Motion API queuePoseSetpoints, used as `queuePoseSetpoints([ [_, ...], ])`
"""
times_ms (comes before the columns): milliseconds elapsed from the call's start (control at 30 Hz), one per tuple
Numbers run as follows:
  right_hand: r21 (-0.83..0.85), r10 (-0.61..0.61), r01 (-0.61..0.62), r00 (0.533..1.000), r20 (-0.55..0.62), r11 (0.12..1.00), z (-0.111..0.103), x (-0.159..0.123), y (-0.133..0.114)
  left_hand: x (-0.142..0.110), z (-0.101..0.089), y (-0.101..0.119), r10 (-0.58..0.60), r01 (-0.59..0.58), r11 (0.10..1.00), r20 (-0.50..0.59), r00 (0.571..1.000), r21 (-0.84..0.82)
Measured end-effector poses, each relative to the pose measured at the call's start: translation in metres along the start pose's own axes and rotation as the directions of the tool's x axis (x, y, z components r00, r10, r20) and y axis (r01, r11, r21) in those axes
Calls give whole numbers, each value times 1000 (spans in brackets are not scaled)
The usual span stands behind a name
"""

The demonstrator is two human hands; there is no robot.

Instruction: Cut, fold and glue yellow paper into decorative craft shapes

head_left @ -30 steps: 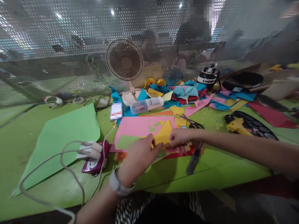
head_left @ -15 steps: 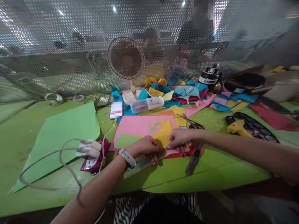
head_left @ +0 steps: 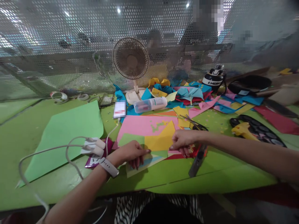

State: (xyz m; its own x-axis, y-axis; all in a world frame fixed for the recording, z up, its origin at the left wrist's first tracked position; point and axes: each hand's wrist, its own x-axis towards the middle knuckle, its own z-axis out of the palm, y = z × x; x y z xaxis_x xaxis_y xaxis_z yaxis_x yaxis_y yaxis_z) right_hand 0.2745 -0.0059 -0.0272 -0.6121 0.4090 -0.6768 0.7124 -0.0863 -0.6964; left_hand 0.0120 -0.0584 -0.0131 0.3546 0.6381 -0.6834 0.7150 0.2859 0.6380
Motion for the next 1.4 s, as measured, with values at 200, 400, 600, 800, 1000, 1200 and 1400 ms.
queuePoseSetpoints([
  [200,-8,-10,10,1000,-11,1000,1,-4,-4,-20,-4,-8,7,-5,1000,-70,998,20],
  [400,13,-48,49,997,-54,999,8,-7,-6,-17,4,7,259,-143,958,-534,805,250],
  [600,-53,-185,177,949,-255,983,-1,-32,0,9,15,18,646,-252,698,-436,627,670],
  [800,-374,-248,-97,592,-767,922,-53,-82,49,15,11,16,658,-279,668,-373,654,690],
  [1000,-355,-163,-298,517,-840,886,-59,-97,79,15,8,19,612,-282,711,-369,699,644],
  [1200,-381,-161,-307,555,-816,872,-51,-102,71,19,8,15,645,-366,723,-382,662,586],
  [1400,-674,-478,62,752,-453,736,-17,-113,61,17,11,16,649,-405,726,-359,671,556],
])
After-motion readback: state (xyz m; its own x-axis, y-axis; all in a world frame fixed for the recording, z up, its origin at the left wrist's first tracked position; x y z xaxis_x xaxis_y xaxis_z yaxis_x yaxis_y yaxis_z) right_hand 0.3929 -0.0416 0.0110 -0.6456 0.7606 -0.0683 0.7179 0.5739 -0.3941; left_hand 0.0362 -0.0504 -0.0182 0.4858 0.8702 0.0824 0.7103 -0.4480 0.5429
